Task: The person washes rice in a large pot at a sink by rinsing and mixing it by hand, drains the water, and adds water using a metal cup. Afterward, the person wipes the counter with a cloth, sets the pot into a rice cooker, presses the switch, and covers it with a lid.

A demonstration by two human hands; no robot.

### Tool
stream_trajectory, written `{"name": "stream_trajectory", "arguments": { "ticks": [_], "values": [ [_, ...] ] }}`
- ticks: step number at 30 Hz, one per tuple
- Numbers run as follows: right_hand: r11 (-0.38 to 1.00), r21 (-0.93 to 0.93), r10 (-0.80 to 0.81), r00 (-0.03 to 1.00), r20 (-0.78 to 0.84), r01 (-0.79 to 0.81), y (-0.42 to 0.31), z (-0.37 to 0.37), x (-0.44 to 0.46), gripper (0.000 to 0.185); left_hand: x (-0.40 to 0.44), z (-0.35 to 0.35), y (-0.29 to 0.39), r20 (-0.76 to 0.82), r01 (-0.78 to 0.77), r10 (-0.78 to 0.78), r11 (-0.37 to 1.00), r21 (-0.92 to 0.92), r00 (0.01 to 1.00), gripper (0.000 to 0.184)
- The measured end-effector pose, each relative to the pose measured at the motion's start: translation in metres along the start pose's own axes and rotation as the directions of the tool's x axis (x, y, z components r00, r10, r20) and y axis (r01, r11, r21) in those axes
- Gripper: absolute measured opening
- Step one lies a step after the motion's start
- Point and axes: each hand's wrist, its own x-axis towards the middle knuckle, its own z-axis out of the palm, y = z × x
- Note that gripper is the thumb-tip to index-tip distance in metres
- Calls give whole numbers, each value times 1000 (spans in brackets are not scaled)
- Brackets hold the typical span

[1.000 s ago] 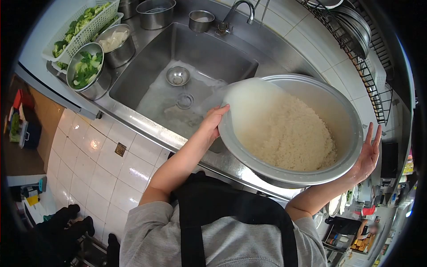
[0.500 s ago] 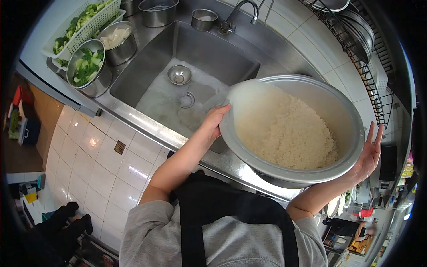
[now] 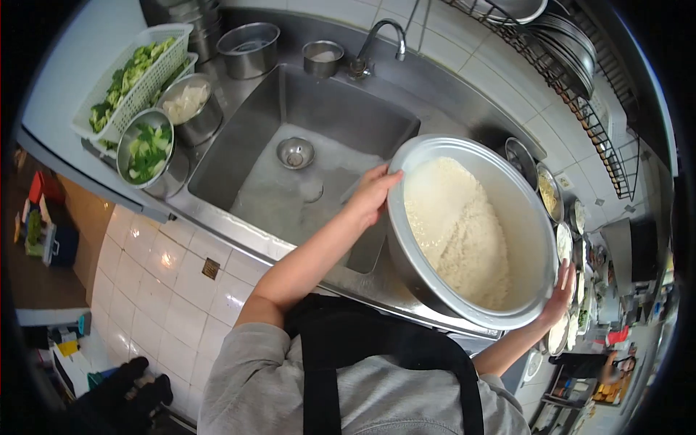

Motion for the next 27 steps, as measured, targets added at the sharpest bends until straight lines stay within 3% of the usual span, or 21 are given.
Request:
{"name": "stream_trajectory", "arguments": {
  "ticks": [1,2,4,5,8,11,15,16,17,18,20,21,22,23,24,26,27],
  "values": [
    [995,-96,-14,999,-40,10,4,14,-9,47,11,0,10,0,3,-3,999,53,1000,29],
    [982,-166,45,968,-247,-88,14,33,-20,44,22,0,22,2,5,-5,994,109,1000,28],
    [976,-213,-25,939,-343,-52,24,76,-28,41,48,-14,34,57,-34,25,988,148,998,30],
    [1000,12,25,915,-403,-21,39,83,-27,40,57,-16,43,44,-36,28,982,184,999,30],
    [979,199,55,868,-493,52,76,112,-12,36,92,-26,60,-3,-67,70,958,278,998,33],
    [962,267,90,867,-490,51,110,138,9,38,138,-44,80,-39,-105,127,927,360,991,41],
    [994,104,71,914,-400,-31,135,166,50,41,174,-59,118,-113,0,63,873,488,992,50],
    [957,-289,-75,944,-320,-21,142,174,59,46,188,-65,125,-128,21,58,838,545,990,51],
    [772,-636,-171,968,-186,14,147,181,67,50,201,-69,126,-62,-86,152,801,593,986,52],
    [765,-644,-166,964,-209,-8,150,185,71,50,212,-72,126,10,-192,240,752,631,971,54],
    [897,-382,180,973,-147,-224,151,191,75,59,240,-72,137,-30,-155,282,610,777,959,56],
    [854,-481,118,974,-195,-200,151,200,77,57,275,-88,137,-3,-170,276,601,781,961,56],
    [848,-487,121,971,-207,-209,154,201,81,57,292,-88,141,166,-364,362,594,717,917,55],
    [846,-491,108,969,-224,-208,159,201,84,57,351,-115,126,63,-373,473,599,708,879,52],
    [843,-496,96,966,-241,-208,162,201,84,56,374,-116,125,65,-367,461,604,708,885,52],
    [814,-539,75,960,-268,-214,160,207,85,56,401,-113,123,175,-484,583,431,762,794,50],
    [836,-491,110,952,-286,-244,159,208,83,56,404,-112,121,251,-526,564,399,751,787,48]
  ]
}}
